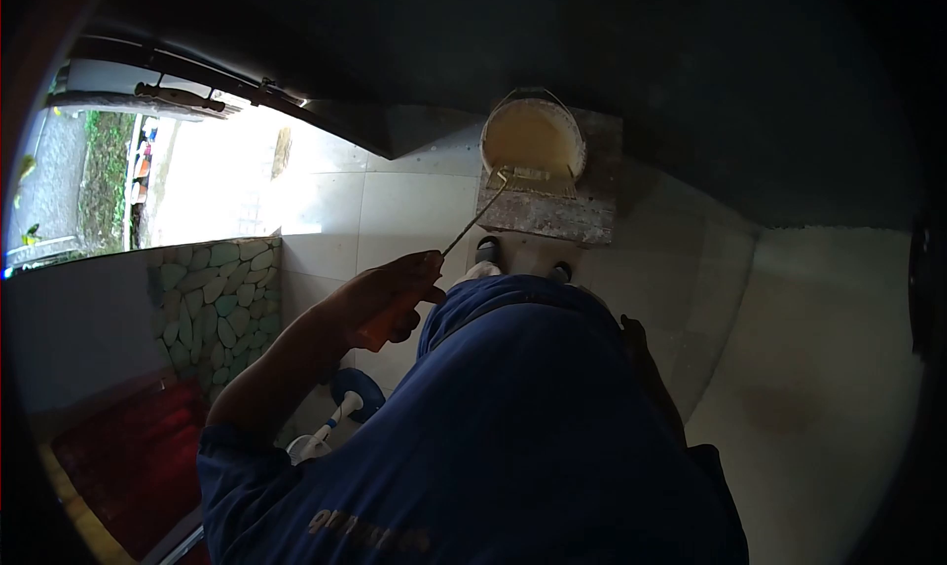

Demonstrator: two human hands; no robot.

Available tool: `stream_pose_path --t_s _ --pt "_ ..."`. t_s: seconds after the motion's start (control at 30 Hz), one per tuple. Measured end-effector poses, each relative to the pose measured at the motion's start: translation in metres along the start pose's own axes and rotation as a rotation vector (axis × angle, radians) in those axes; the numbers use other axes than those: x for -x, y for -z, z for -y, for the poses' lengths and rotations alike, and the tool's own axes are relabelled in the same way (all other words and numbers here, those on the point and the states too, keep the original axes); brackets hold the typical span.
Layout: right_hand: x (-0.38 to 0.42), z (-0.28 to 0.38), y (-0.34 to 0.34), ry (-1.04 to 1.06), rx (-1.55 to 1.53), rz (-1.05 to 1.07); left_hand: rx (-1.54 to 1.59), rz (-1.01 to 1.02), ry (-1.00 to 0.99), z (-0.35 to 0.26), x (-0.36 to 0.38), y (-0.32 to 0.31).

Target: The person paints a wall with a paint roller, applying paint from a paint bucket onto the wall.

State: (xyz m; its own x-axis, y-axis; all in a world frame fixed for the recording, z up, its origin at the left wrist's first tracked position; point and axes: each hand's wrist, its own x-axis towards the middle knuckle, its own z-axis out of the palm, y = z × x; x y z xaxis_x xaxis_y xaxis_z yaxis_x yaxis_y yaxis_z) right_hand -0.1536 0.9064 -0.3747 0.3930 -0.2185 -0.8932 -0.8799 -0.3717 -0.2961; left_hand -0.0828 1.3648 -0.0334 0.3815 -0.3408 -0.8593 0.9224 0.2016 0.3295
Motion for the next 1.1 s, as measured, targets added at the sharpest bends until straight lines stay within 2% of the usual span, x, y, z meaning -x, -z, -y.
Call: stream_pose_path --t_s 0.1,0.33,0.4,0.53,0.6,0.73,0.83,1.0,1.1 --pt "-0.003 0.001 0.001 -0.076 -0.141 0.014 -0.016 0.019 -0.008 -0.001 0.009 -0.007" --pt "0.012 0.007 0.009 -0.067 -0.003 0.0 -0.054 0.029 -0.016 0.004 0.018 0.001" --pt "0.016 0.007 0.011 -0.101 -0.079 0.015 -0.093 0.019 0.001 0.003 0.012 0.001" --pt "0.016 0.005 0.01 -0.049 -0.041 0.004 -0.058 0.069 -0.011 0.006 -0.01 0.009" --pt "0.019 0.01 0.01 -0.071 -0.075 -0.002 -0.073 -0.005 0.008 0.003 -0.018 0.003" --pt "0.024 0.013 0.008 -0.105 -0.118 -0.017 -0.064 0.041 -0.027 0.002 -0.042 0.008" --pt "0.027 0.01 0.008 -0.084 -0.125 -0.006 -0.063 -0.007 -0.015 -0.006 -0.051 0.003" --pt "0.019 -0.013 0.001 0.006 0.009 -0.026 -0.058 -0.015 -0.01 -0.015 -0.07 0.011" --pt "0.036 -0.007 -0.003 -0.125 -0.155 -0.008 -0.026 -0.022 -0.016 -0.019 -0.081 0.017"
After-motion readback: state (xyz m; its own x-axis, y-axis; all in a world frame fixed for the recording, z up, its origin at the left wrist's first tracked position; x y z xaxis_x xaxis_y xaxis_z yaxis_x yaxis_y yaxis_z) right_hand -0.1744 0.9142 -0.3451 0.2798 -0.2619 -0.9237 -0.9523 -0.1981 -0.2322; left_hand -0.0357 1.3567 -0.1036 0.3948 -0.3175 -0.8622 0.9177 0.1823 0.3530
